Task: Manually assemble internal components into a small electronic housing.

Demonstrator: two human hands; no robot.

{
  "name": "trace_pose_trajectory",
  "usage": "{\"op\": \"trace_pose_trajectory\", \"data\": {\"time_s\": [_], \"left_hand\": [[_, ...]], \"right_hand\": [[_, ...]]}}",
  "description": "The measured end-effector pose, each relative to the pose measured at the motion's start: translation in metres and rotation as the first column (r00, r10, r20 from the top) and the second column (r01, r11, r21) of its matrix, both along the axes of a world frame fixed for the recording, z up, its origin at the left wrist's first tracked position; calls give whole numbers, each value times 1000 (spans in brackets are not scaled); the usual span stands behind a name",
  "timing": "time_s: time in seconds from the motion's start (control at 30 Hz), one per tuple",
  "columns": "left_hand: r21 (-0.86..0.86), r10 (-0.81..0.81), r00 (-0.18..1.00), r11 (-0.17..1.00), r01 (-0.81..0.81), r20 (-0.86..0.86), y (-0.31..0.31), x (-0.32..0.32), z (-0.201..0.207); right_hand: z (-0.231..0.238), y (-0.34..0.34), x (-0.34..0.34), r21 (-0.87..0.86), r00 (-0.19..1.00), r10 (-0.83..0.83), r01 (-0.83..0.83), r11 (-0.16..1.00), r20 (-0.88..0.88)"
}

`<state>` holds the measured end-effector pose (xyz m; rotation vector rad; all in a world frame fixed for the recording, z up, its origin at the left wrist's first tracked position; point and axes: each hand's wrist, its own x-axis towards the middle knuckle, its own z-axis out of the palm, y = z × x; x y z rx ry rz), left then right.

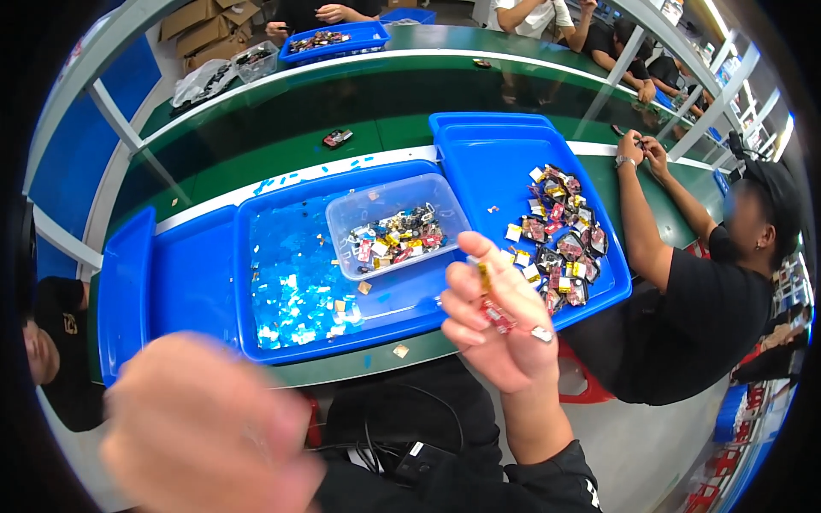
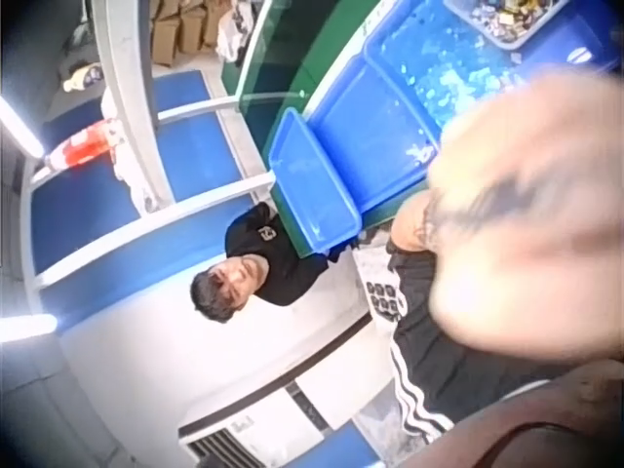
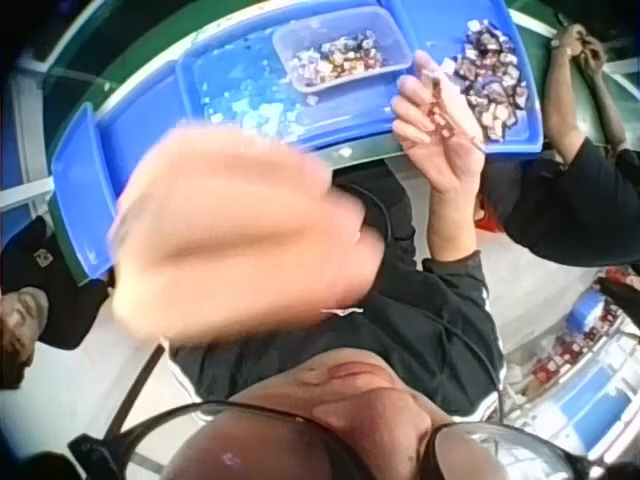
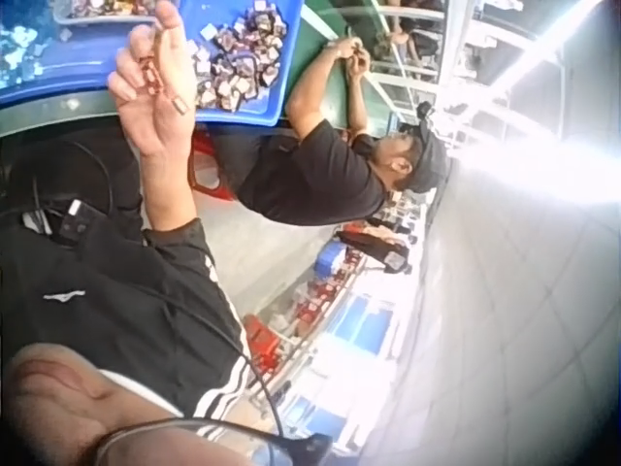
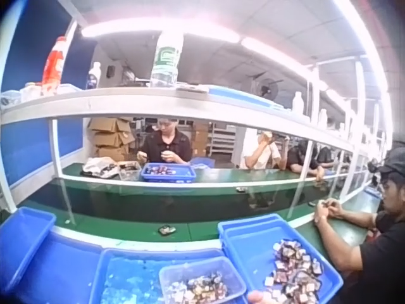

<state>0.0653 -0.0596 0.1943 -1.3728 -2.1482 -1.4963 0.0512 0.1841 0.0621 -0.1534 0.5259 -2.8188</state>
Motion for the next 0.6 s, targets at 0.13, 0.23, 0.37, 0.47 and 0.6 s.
{"op": "trace_pose_trajectory", "data": {"time_s": [0.13, 0.23, 0.37, 0.47, 0.6], "left_hand": [[-19, 106, 938, 993, -119, -331, 53, -50, -87], [21, 164, 918, 986, -167, -361, 67, -44, -106], [40, 226, 877, 972, -231, -424, 72, -47, -123], [35, 223, 893, 973, -228, -391, 67, -47, -128], [77, 221, 966, 974, -212, -134, 58, -50, -129]], "right_hand": [[-10, -6, 2, 193, 996, -59, 69, 979, -61], [-1, -20, 4, 246, 998, -64, 67, 967, -20], [-6, -34, 5, 376, 979, -188, 144, 915, 82], [-20, -33, 5, 317, 989, -147, 147, 937, -23], [-21, -44, 4, 578, 927, -366, 342, 740, -80]]}}
